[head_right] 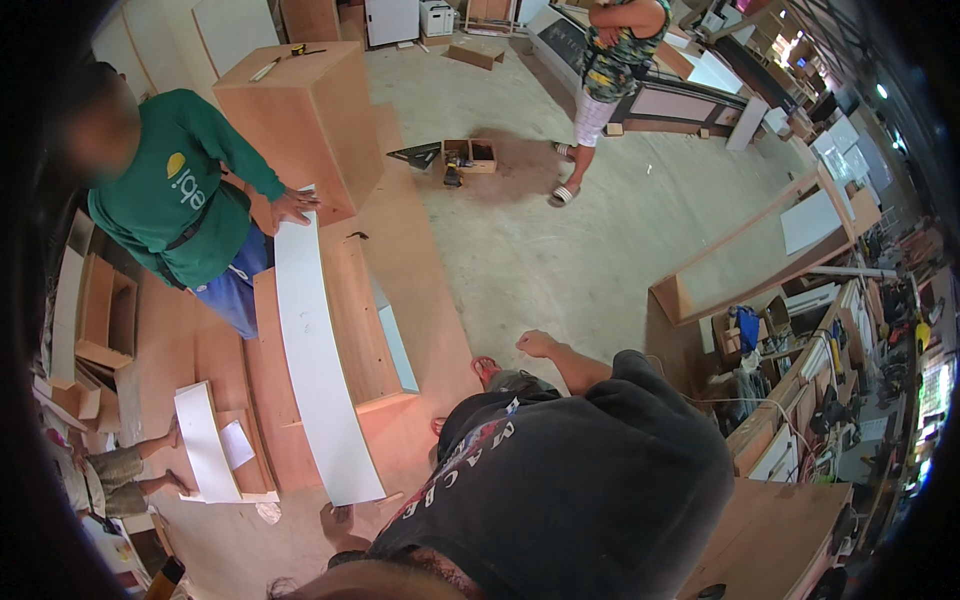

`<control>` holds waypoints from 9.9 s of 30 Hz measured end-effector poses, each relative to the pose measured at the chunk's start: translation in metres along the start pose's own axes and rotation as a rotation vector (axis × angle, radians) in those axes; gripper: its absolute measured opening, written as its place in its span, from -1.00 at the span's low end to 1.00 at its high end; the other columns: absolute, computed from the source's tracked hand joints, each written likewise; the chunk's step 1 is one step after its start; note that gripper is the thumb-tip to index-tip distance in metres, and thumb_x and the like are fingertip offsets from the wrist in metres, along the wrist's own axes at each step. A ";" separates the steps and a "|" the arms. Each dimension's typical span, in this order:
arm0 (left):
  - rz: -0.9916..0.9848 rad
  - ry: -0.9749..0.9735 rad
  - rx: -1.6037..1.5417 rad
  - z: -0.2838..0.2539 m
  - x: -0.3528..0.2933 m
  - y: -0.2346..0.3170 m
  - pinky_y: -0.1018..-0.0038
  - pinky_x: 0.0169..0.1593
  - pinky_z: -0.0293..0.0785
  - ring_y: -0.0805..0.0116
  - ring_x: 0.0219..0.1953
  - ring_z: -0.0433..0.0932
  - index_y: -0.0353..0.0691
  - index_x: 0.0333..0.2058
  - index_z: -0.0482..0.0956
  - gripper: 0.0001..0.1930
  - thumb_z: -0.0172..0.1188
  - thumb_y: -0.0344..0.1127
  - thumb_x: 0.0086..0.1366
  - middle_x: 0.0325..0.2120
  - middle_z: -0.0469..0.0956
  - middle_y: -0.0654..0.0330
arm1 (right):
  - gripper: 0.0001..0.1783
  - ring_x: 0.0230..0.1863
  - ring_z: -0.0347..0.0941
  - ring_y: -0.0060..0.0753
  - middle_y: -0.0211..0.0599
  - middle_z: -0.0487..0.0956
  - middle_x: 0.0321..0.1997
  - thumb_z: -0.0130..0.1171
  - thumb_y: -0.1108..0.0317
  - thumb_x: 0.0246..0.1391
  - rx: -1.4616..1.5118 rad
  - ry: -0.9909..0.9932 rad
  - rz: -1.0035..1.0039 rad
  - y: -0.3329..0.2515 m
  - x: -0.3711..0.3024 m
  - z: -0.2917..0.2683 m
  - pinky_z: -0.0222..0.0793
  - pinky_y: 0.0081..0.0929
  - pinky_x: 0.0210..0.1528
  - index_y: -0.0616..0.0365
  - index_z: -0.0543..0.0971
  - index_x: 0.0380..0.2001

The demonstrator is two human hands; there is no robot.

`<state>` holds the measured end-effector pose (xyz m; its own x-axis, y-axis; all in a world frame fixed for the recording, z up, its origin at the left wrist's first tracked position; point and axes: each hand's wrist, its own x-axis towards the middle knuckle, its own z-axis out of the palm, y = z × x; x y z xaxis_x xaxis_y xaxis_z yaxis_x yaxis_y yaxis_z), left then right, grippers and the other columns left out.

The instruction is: The person uses a circular saw to cut a white board on a workbench, then sands the edges of a wooden board with sandpaper. The person also moves the cut board and places it on a table saw.

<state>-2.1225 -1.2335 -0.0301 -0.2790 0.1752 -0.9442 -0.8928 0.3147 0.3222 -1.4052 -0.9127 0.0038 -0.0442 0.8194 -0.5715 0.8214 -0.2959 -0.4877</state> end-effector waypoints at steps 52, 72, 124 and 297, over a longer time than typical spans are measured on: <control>0.191 -0.198 0.467 -0.005 0.027 -0.010 0.48 -0.37 0.57 0.45 -0.46 0.61 -0.16 -0.29 0.69 -0.64 0.20 0.03 0.46 -0.44 0.65 0.26 | -0.53 -0.04 0.55 -0.46 -0.40 0.62 -0.07 0.22 0.10 0.34 -0.109 -0.321 -0.018 -0.168 0.012 -0.018 0.45 -0.33 -0.04 -0.02 0.53 0.24; 0.293 -0.347 0.610 0.024 0.000 -0.082 0.39 -0.30 0.74 0.35 -0.42 0.70 -0.24 -0.25 0.63 -0.76 0.20 -0.17 0.45 -0.43 0.59 0.22 | -0.37 0.12 0.52 -0.37 -0.26 0.58 0.12 0.13 -0.13 0.39 -0.069 -0.705 0.077 -0.231 0.039 0.112 0.46 -0.25 0.12 0.06 0.42 0.31; 0.494 0.118 0.846 0.122 -0.003 -0.128 0.10 0.08 0.53 -0.08 -0.02 0.64 -0.52 0.10 0.55 -0.09 -0.29 0.40 0.52 -0.05 0.65 -0.19 | -0.41 -0.32 0.69 -0.10 0.03 0.71 -0.31 0.25 -0.14 0.16 0.158 -0.469 -0.334 -0.361 -0.050 0.189 0.60 -0.18 -0.21 0.29 0.61 -0.20; 0.173 -1.009 2.886 1.743 -0.366 -1.667 0.37 -0.35 0.50 0.37 -0.33 0.61 -0.07 0.08 0.52 -0.63 0.24 -0.03 0.42 -0.27 0.66 0.22 | -0.32 0.17 0.35 -0.22 -0.37 0.49 0.10 -0.02 -0.31 0.16 1.917 4.016 1.217 0.758 0.162 -0.648 0.12 0.21 0.32 -0.08 0.47 0.15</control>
<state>0.0843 -0.1960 -0.1019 0.3796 0.0661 -0.9228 0.8841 -0.3196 0.3408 -0.4212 -0.6863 -0.0302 -0.4545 -0.4495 -0.7690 0.6654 0.4026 -0.6286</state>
